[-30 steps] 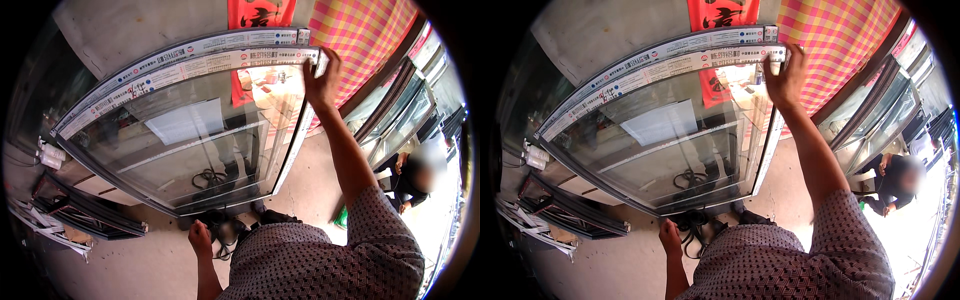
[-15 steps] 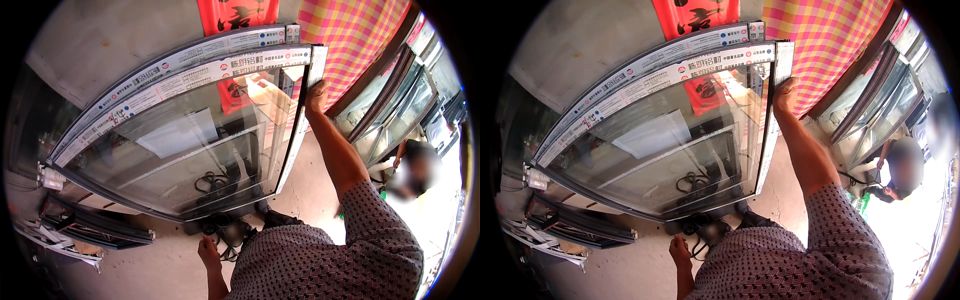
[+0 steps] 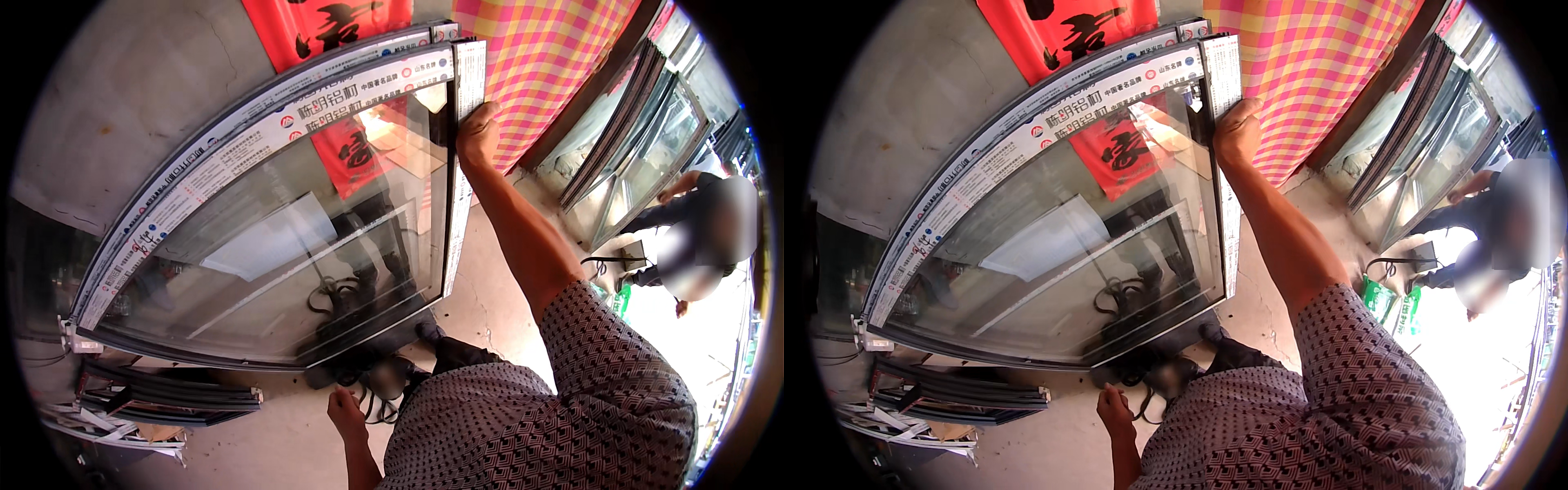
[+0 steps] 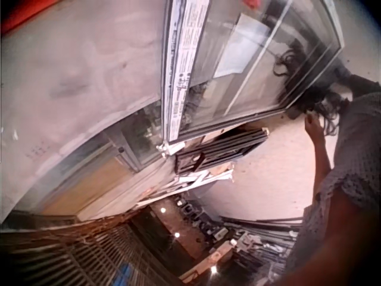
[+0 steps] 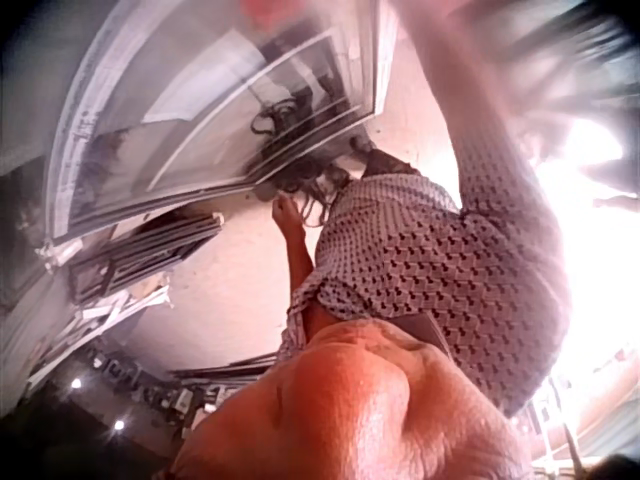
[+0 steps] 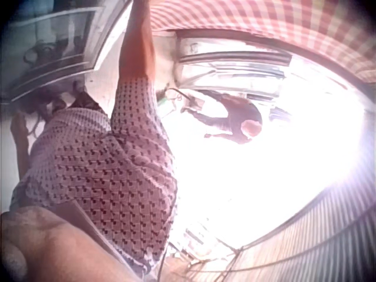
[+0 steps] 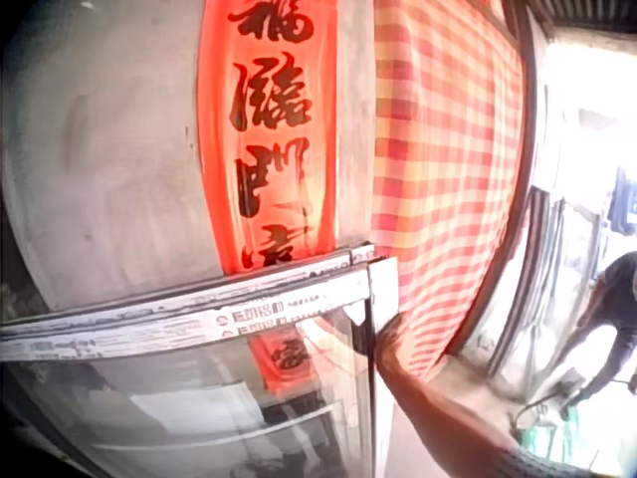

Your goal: The person installs a black rubber seal strip into the groove of a metal window frame. They use scissors to cut the seal to length and then press it into the frame by hand, ensuring it fits snugly along the edges.

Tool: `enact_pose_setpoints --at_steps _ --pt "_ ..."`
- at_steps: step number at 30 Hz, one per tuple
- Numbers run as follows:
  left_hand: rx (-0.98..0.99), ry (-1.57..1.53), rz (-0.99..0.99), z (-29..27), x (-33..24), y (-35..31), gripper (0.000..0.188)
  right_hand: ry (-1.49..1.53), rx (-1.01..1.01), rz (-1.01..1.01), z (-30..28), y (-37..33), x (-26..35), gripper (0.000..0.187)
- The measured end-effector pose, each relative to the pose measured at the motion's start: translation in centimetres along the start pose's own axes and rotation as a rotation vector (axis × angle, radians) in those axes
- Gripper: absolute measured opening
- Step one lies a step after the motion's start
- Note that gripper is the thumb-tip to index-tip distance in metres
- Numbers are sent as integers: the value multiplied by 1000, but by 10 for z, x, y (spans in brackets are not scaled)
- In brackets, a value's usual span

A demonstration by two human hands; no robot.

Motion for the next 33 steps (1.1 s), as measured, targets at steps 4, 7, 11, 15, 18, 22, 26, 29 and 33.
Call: enact_pose_setpoints --at_steps 4,7,11,15,18,22,26,29,33 --pt "-68 -53 -104 4 -26 -5 41 -30 27 -60 -13 -4 5 92" --pt "-39 -90 -89 6 -37 0 40 -63 79 -153 -14 1 0 84" --pt "11 -163 -12 11 -35 14 39 -86 105 -356 -18 13 -14 68" --pt "131 -328 -83 23 -72 18 35 -202 -118 -491 -25 5 -36 40" --pt "277 -505 -10 28 -93 25 32 -139 97 -535 -51 -53 -43 28" --pt "455 -800 94 27 -137 18 15 140 887 -402 -72 -197 -83 20" --pt "555 -929 123 32 -166 12 21 161 1434 -324 -121 -304 -59 37" --pt "542 -978 165 28 -180 6 23 209 1665 -260 -134 -331 -34 43" --pt "453 -957 228 15 -177 9 23 188 1613 -278 -127 -343 -19 35"
Point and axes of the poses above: each hand's wrist, its own y-axis towards the middle knuckle, its own z-axis out of the palm, x = y × z, the point moved 1 cm from there along y, towards the middle knuckle, and after that the axes turned 2 degrees about z, right-handed, at the moved point
